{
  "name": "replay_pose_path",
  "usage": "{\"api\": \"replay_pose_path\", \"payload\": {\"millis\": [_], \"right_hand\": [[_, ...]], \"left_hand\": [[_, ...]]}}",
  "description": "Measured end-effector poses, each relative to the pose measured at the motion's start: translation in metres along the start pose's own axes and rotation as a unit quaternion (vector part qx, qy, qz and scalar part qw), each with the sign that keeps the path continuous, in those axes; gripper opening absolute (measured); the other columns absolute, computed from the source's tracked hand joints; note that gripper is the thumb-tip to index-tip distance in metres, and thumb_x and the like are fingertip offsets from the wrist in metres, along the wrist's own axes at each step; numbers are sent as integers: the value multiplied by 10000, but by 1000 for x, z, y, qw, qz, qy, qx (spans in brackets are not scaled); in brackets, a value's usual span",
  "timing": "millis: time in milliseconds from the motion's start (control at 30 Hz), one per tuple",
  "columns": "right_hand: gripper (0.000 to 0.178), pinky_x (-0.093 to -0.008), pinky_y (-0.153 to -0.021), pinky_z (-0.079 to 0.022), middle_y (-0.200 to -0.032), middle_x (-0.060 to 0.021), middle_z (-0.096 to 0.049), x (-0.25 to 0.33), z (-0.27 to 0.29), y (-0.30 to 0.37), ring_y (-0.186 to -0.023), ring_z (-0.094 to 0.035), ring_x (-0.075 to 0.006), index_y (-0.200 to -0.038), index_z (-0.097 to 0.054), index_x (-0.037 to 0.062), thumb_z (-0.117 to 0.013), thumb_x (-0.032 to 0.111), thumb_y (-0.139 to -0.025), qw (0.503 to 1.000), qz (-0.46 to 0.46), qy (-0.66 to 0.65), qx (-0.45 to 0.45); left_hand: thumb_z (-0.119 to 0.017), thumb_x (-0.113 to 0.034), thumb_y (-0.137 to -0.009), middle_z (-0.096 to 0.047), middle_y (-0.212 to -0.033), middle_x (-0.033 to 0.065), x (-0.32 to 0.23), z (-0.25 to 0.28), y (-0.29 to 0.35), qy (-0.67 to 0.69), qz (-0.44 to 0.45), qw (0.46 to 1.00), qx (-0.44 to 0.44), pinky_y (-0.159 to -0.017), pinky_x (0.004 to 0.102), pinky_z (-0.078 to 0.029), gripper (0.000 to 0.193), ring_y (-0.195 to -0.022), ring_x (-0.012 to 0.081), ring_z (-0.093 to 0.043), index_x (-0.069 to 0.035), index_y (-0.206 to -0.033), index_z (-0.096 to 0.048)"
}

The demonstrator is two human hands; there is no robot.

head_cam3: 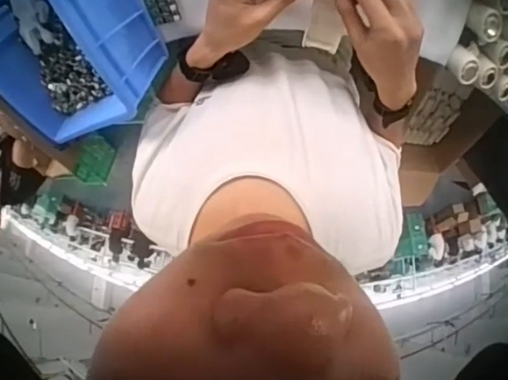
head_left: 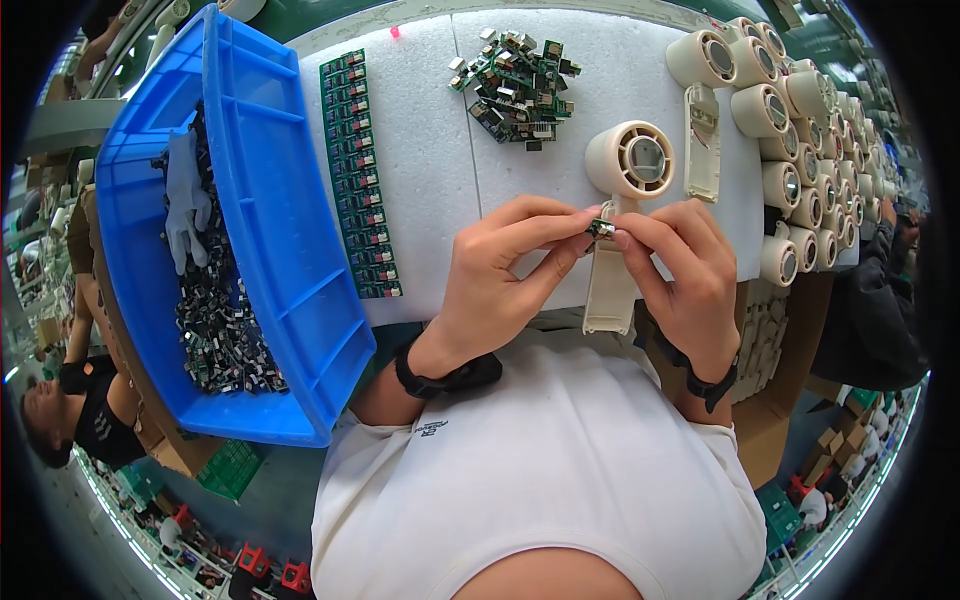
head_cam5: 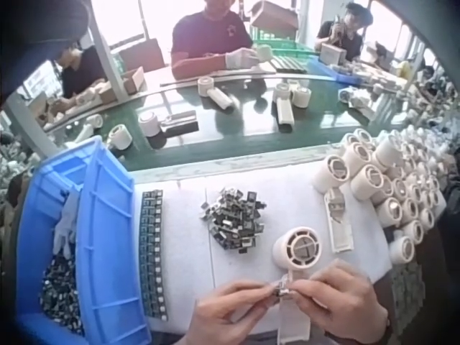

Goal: The person picks up a circuit board and a fan housing, connects the board to the internal wires by hand, and presses the board into the housing. After fitting the components together, the person places the assembled fan onto a stack and reaches for another circuit board.

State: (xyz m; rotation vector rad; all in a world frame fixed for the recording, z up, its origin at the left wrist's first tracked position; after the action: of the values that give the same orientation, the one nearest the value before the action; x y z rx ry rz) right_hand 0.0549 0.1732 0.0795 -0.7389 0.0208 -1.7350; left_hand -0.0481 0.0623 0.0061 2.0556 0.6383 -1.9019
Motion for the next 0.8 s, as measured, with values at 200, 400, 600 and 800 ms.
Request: {"api": "replay_pose_path", "payload": {"millis": [200,400,600,800], "right_hand": [[177,-316,-598,-463,-795,-40,-626,-2,1,-2,-702,-576,-202,-943,-759,48,-803,-4,-780,999,1,-38,27],[165,-312,-593,-465,-764,-34,-640,0,4,-9,-698,-579,-200,-912,-764,48,-810,-3,-762,998,19,-42,47],[178,-307,-584,-460,-770,-32,-653,4,5,-9,-681,-578,-192,-911,-767,53,-811,-6,-749,997,59,-23,40],[196,-306,-581,-460,-762,-34,-642,6,4,-6,-670,-576,-187,-931,-772,50,-810,-11,-748,998,51,-31,15]], "left_hand": [[-632,153,-917,-652,-1186,145,-2,0,-1,-5,-1,1000,-4,-943,298,-590,346,-1064,208,-689,27,-1232,-702],[-657,156,-892,-674,-1141,136,-6,0,2,-66,-48,996,-22,-899,295,-595,365,-1020,200,-697,-1,-1214,-722],[-701,145,-853,-704,-1070,131,-20,-2,4,-162,-107,979,-56,-811,292,-594,374,-946,207,-708,-31,-1178,-748],[-717,142,-838,-709,-1061,134,-24,-2,5,-164,-136,974,-73,-785,295,-593,373,-924,219,-711,-33,-1165,-752]]}}
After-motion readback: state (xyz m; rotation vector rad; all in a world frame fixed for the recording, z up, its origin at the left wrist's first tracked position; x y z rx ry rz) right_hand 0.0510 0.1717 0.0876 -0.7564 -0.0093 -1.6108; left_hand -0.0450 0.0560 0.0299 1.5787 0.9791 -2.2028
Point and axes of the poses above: each hand's wrist, its own y-axis away from the middle knuckle, its own z-axis out of the back of the hand, x = y × z, the point moved 8 cm from there along -y, towards the middle knuckle
